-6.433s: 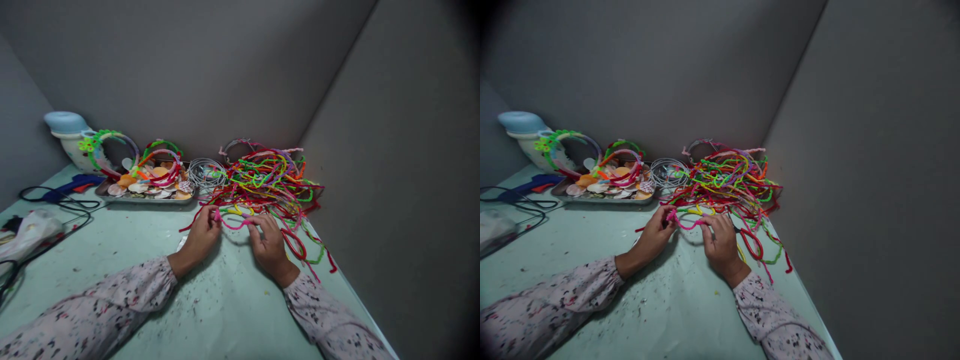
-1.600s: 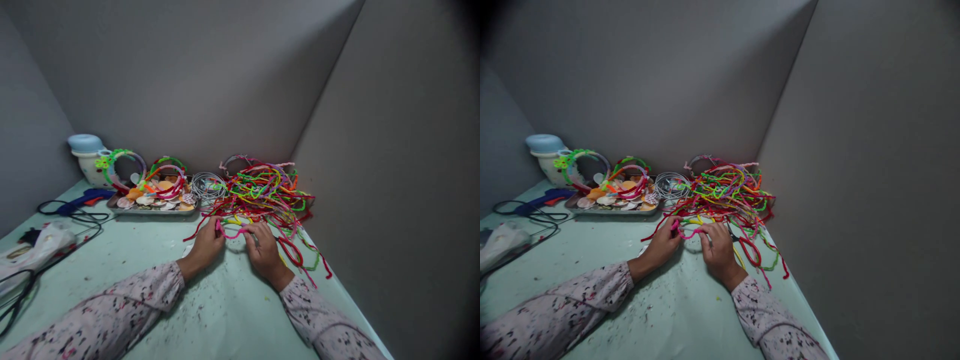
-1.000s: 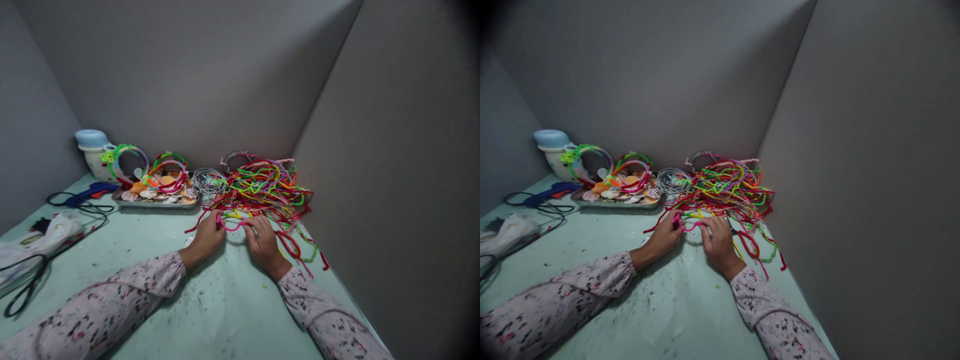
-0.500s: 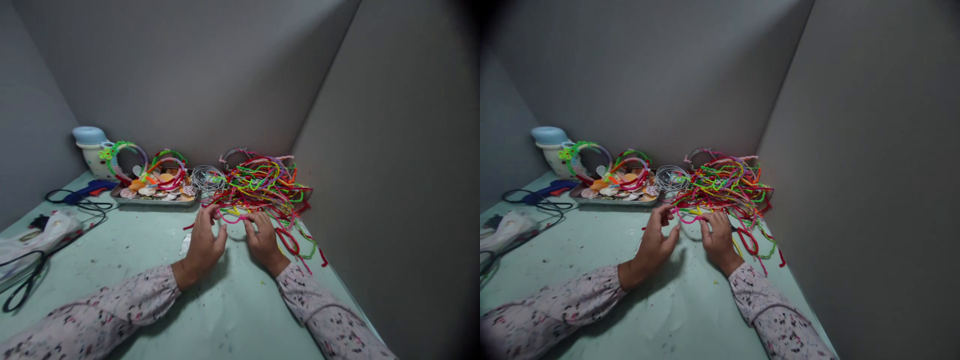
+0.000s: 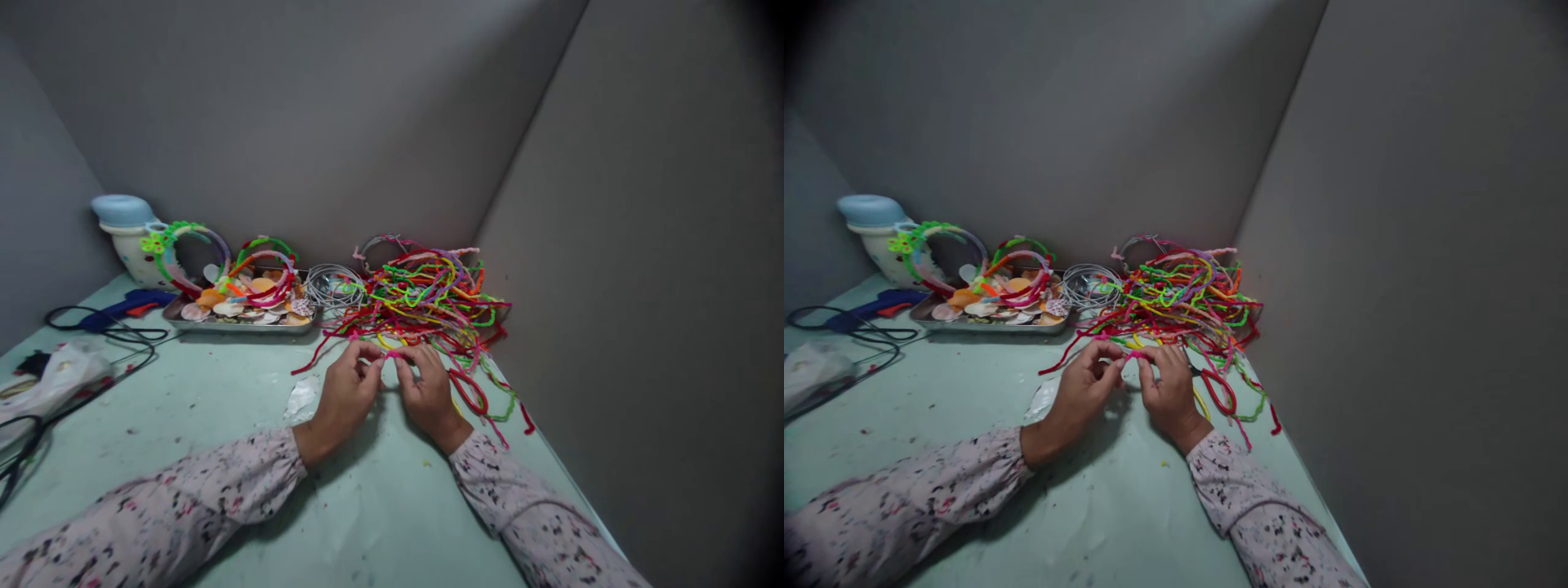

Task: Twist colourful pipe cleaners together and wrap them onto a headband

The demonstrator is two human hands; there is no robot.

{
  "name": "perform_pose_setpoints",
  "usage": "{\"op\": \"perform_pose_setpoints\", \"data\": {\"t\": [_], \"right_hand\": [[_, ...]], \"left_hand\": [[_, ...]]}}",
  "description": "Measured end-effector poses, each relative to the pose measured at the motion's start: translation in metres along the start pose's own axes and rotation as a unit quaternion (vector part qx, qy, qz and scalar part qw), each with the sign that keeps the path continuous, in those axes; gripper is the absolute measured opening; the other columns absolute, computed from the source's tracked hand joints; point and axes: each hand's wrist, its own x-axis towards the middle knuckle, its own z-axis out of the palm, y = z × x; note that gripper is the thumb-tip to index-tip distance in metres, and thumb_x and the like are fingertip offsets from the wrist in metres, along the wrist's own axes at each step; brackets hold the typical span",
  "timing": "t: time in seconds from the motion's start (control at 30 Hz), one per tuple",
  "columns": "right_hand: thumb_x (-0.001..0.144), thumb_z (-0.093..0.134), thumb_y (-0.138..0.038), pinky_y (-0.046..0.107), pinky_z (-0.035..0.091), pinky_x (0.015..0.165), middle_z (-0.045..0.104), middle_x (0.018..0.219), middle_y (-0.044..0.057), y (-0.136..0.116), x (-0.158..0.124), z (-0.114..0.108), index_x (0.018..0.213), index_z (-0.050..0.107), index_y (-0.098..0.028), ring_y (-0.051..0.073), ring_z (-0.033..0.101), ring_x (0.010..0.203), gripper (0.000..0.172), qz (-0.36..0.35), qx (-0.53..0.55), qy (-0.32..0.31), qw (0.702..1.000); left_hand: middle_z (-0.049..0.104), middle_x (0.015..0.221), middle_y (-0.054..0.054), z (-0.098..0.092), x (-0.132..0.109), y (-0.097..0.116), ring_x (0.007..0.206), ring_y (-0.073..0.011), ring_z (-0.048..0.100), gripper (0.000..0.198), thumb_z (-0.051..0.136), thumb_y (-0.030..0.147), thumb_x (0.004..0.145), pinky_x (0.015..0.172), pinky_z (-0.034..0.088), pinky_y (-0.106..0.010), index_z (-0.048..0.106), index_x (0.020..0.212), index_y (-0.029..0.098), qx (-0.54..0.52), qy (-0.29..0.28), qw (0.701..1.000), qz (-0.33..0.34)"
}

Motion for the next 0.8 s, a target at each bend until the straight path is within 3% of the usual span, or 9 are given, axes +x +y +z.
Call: {"op": "perform_pose_setpoints", "data": {"t": [0.3, 0.5, 0.6, 0.7, 0.8], "right_hand": [[0.089, 0.05, -0.018, 0.039, 0.045, 0.081, 0.065, 0.092, 0.006, -0.002, 0.001, 0.0, 0.1, 0.06, -0.02, 0.022, 0.056, 0.089, 0.014, 0.002, 0.003, -0.015, 1.0], [0.089, 0.05, -0.018, 0.038, 0.045, 0.078, 0.064, 0.088, 0.006, -0.001, 0.001, 0.0, 0.097, 0.061, -0.02, 0.021, 0.056, 0.086, 0.013, 0.007, 0.01, -0.006, 1.0], [0.09, 0.049, -0.018, 0.038, 0.045, 0.078, 0.064, 0.088, 0.006, 0.0, 0.0, 0.0, 0.097, 0.061, -0.02, 0.021, 0.056, 0.085, 0.013, 0.017, 0.007, -0.004, 1.0], [0.09, 0.049, -0.018, 0.038, 0.045, 0.078, 0.064, 0.088, 0.006, 0.002, 0.0, 0.0, 0.096, 0.06, -0.019, 0.021, 0.056, 0.085, 0.013, 0.022, 0.008, -0.002, 1.0], [0.089, 0.049, -0.017, 0.038, 0.045, 0.078, 0.064, 0.088, 0.006, 0.002, 0.001, 0.0, 0.096, 0.06, -0.02, 0.021, 0.056, 0.085, 0.013, 0.019, 0.01, 0.0, 1.0]], "left_hand": [[0.06, 0.079, 0.002, 0.001, 0.005, -0.005, 0.055, -0.0083, 0.058, 0.016, 0.061, 0.031, 0.081, 0.051, 0.045, -0.02, 0.056, 0.086, 0.017, -0.083, 0.006, 0.996, -0.034], [0.062, 0.085, 0.0, 0.001, 0.002, -0.011, 0.06, -0.0094, 0.059, 0.018, 0.06, 0.031, 0.083, 0.054, 0.047, -0.021, 0.057, 0.094, 0.017, -0.066, -0.001, 0.997, -0.037], [0.064, 0.092, -0.003, 0.0, 0.002, -0.015, 0.067, -0.0112, 0.06, 0.019, 0.059, 0.024, 0.084, 0.06, 0.049, -0.023, 0.059, 0.102, 0.017, 0.006, -0.011, 1.0, 0.005], [0.06, 0.108, -0.007, -0.001, 0.003, -0.017, 0.087, -0.0147, 0.06, 0.023, 0.06, 0.017, 0.082, 0.074, 0.051, -0.026, 0.063, 0.105, 0.017, 0.071, -0.014, 0.994, 0.088], [0.062, 0.103, -0.007, -0.002, 0.004, -0.017, 0.098, -0.0161, 0.058, 0.019, 0.058, 0.016, 0.085, 0.084, 0.048, -0.028, 0.068, 0.1, 0.019, 0.095, -0.009, 0.984, 0.15]]}}
